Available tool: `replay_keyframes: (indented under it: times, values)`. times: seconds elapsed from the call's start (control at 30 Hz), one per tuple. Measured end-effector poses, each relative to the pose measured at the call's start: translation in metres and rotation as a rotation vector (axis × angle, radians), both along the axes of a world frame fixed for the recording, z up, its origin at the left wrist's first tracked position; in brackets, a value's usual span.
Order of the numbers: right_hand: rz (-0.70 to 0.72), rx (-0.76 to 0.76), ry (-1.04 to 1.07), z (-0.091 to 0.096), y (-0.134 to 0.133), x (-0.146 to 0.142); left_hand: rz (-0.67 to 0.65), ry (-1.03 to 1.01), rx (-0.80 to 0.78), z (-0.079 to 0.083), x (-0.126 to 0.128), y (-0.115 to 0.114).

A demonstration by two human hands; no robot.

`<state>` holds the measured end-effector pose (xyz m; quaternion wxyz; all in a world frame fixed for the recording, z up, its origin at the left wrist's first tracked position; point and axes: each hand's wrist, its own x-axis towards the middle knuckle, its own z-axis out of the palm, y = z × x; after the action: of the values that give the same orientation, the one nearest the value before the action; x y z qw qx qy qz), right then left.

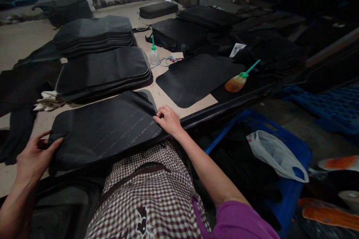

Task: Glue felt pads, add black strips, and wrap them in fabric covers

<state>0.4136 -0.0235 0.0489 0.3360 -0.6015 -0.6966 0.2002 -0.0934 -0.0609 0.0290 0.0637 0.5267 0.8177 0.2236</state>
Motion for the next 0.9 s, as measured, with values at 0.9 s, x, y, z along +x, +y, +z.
replay_keyframes:
  times: [0.9]
  values:
    - [-0.015, 0.157, -0.23, -0.032, 0.004, 0.013, -0.168, -0.263, 0.265, -0.002, 0.002, -0.013]
